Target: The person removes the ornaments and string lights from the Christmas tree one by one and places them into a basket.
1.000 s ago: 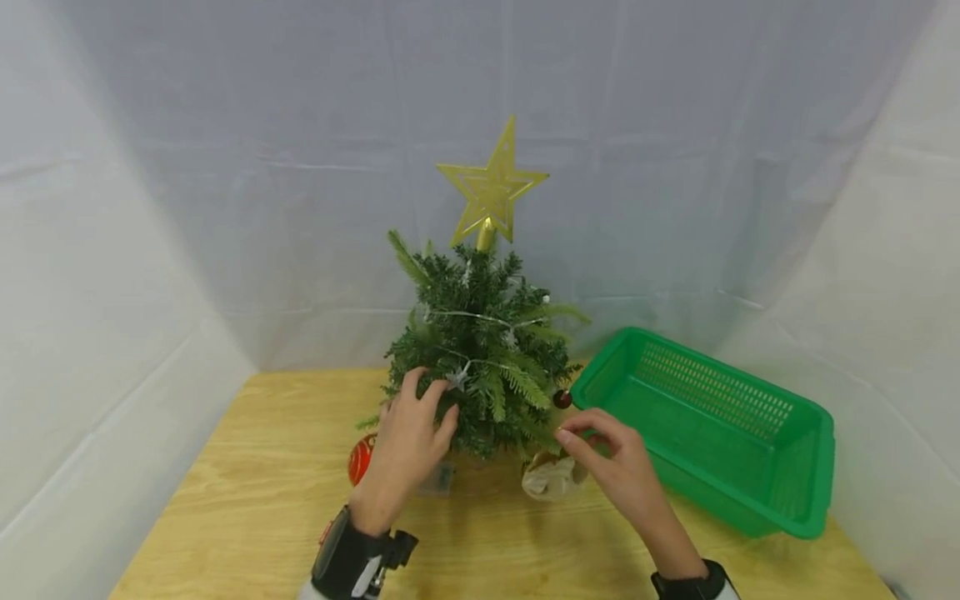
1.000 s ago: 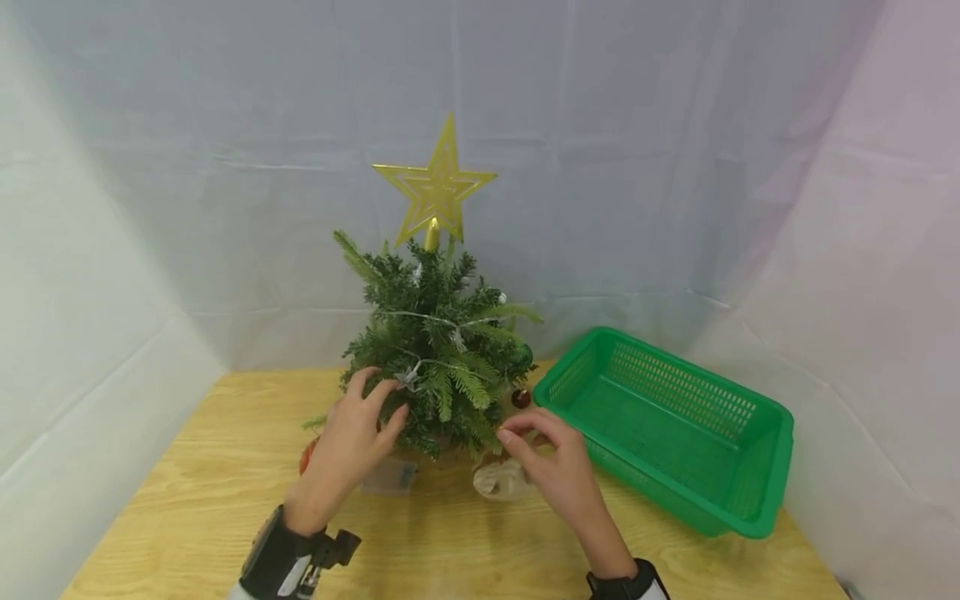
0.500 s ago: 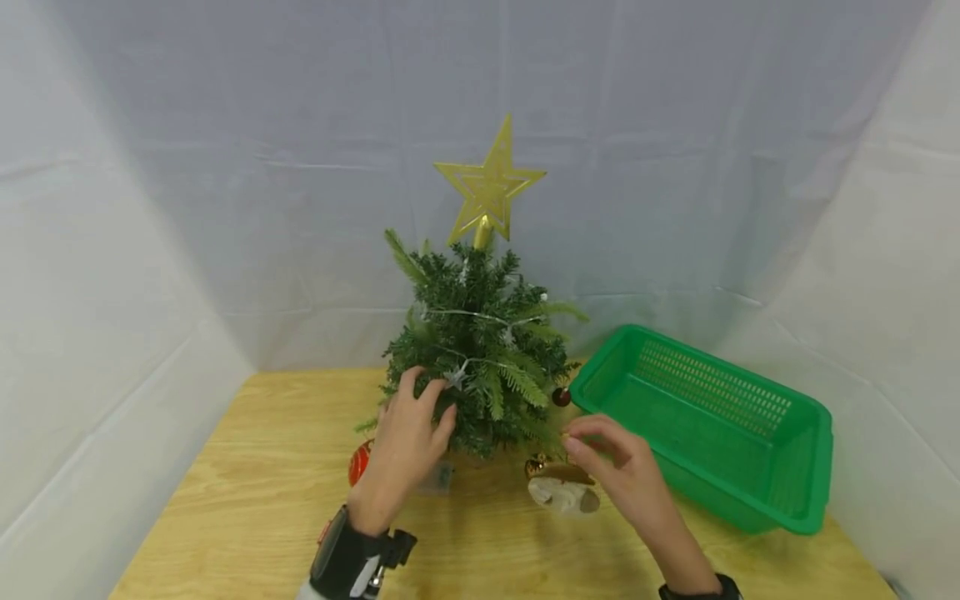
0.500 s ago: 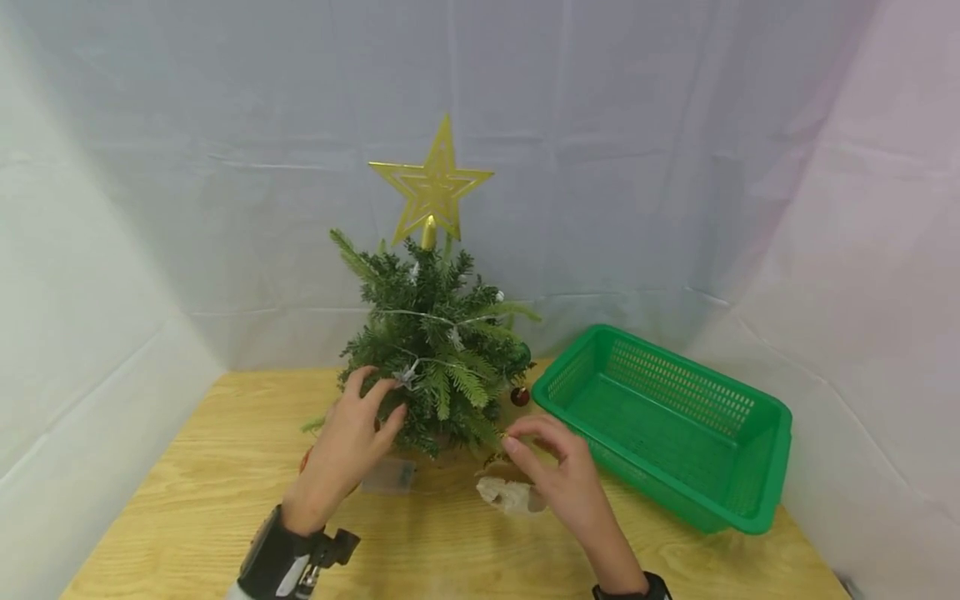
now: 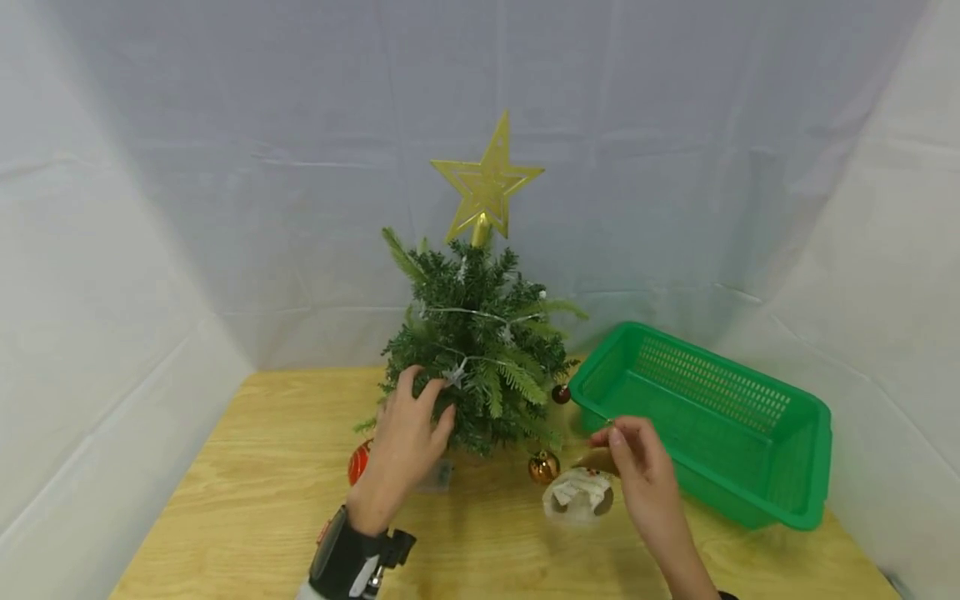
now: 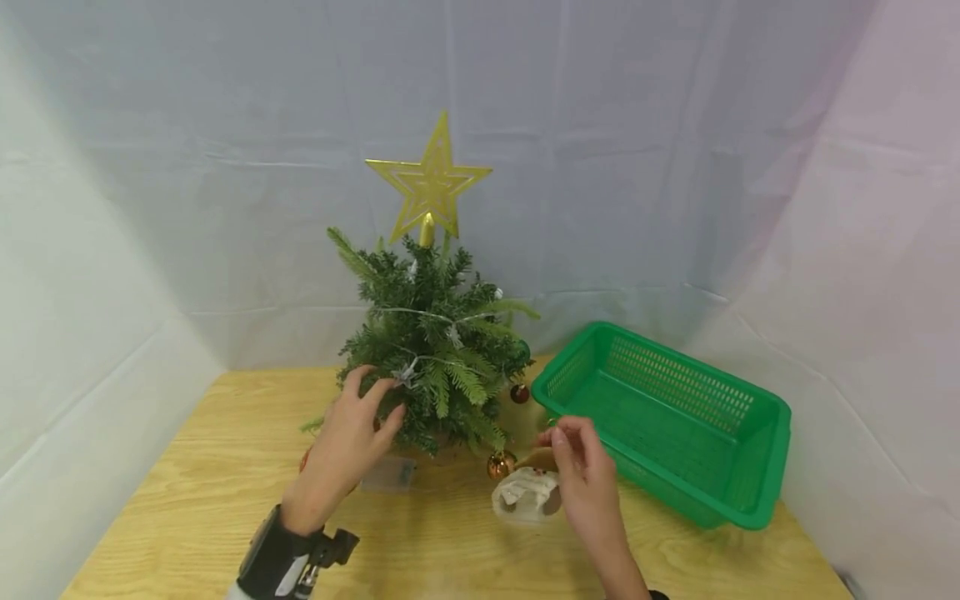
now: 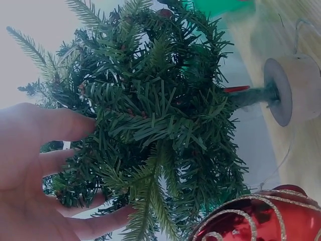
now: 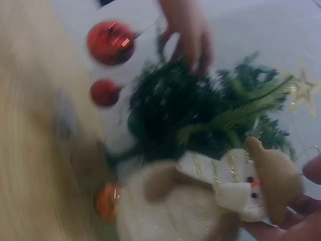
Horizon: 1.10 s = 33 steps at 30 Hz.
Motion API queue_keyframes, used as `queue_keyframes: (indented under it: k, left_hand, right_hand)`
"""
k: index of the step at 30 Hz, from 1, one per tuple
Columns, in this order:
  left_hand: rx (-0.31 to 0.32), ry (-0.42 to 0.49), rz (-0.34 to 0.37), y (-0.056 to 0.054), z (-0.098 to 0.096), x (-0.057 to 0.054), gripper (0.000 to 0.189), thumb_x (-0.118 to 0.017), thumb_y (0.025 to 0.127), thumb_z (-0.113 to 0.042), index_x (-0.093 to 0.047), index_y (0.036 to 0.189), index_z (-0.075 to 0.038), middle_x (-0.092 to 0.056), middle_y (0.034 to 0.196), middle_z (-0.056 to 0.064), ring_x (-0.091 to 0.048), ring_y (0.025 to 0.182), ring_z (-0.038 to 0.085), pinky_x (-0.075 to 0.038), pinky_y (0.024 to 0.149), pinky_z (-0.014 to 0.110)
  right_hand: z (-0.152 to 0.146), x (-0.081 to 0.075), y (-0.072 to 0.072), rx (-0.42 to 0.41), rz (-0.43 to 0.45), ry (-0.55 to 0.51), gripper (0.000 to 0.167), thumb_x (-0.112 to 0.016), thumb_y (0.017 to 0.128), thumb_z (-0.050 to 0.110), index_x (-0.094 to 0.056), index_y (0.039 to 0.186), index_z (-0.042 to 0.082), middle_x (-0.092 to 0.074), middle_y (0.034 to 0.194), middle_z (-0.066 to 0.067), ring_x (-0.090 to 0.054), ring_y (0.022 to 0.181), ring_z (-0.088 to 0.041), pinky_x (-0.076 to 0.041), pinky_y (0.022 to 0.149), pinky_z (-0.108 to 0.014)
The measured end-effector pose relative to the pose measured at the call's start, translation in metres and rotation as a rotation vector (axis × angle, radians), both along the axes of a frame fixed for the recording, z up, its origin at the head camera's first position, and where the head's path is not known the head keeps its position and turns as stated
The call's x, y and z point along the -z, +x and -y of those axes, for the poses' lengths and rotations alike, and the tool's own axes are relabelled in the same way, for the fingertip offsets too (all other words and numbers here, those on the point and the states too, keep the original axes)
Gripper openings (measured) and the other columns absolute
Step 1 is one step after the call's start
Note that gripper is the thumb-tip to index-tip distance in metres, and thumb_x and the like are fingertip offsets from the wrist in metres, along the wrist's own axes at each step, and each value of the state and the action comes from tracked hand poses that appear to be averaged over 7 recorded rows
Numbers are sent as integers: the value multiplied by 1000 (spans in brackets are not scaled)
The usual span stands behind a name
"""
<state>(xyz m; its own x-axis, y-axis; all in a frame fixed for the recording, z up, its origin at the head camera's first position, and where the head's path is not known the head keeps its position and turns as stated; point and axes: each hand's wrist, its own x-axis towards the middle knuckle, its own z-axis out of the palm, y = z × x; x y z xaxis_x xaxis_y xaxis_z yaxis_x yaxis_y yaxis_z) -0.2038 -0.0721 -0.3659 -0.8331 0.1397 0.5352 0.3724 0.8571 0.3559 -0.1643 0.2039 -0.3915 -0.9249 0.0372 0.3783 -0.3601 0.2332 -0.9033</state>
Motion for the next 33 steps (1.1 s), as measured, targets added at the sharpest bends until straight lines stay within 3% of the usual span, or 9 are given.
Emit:
queue_keyframes:
  k: [3,6,9,11,17,22,25,29,33]
  left_hand:
    - [3,5,-2,0,1,0,31,-66,93,-17,-63,119,-1,-43,134,30,-57,98,47,-45,85,65]
    - [9,9,-3,0,3,-1,31,-66,93,-17,-62,119,-1,-43,134,29,-56,101,48,-43,87,65]
    - [10,3,-9,0,4,-2,31,-66,93,-17,-62,119,-1,-43,134,29,-56,102,49,-43,87,65]
    - [8,-3,-16,-1,5,-3,31,-66,93,-17,-62,119,-1,-43,134,29,-57,101,48,-44,86,64]
    - [-4,-31,-21,-1,6,-5,31,-66,93,-17,-62,119,-2,-42,134,29,-54,106,49,-44,87,63]
    - [-13,-45,1,-3,8,-7,32,-66,93,-18,-62,120,-2,-41,135,30,-50,110,50,-43,89,63]
    - [-15,-44,-3,-4,9,-8,33,-66,93,-18,-61,121,-2,-41,135,30,-53,106,49,-44,88,62]
    - [-12,-58,-7,-3,8,-6,33,-67,92,-17,-61,121,-1,-41,134,31,-54,102,48,-45,87,62]
    - [5,-74,21,1,6,-1,33,-66,92,-16,-61,121,-1,-42,133,31,-54,103,49,-45,88,62]
  right_hand:
    - [-3,8,-3,188,-231,242,11,-46,102,5,-56,105,0,-67,91,-9,-65,81,-14,-53,67,-19]
    - [-11,13,-8,311,-445,411,8,-50,98,-4,-57,100,-2,-66,82,-11,-60,64,-12,-48,53,-16]
    - [-23,14,-17,378,-591,529,5,-52,96,-4,-57,96,-3,-62,74,-11,-51,50,-11,-40,44,-19]
    - [-32,14,-24,414,-642,598,5,-54,96,-2,-58,94,-4,-60,70,-11,-46,46,-10,-36,40,-21]
    - [-63,17,-41,415,-611,712,5,-60,92,-4,-55,94,-5,-55,62,-11,-36,40,-5,-28,37,-21]
    - [-92,16,-57,414,-558,700,11,-63,88,-10,-55,95,-7,-54,61,-13,-34,40,-3,-28,36,-22]
    - [-111,12,-67,427,-452,635,7,-58,94,-4,-56,99,-7,-59,66,-20,-36,38,0,-30,34,-23]
    - [-140,11,-72,446,-278,586,17,-49,101,8,-54,107,-7,-64,78,-29,-42,37,3,-36,34,-24]
    - [-170,16,-71,491,-212,621,19,-46,102,8,-52,108,-9,-61,73,-26,-44,39,-4,-35,35,-26]
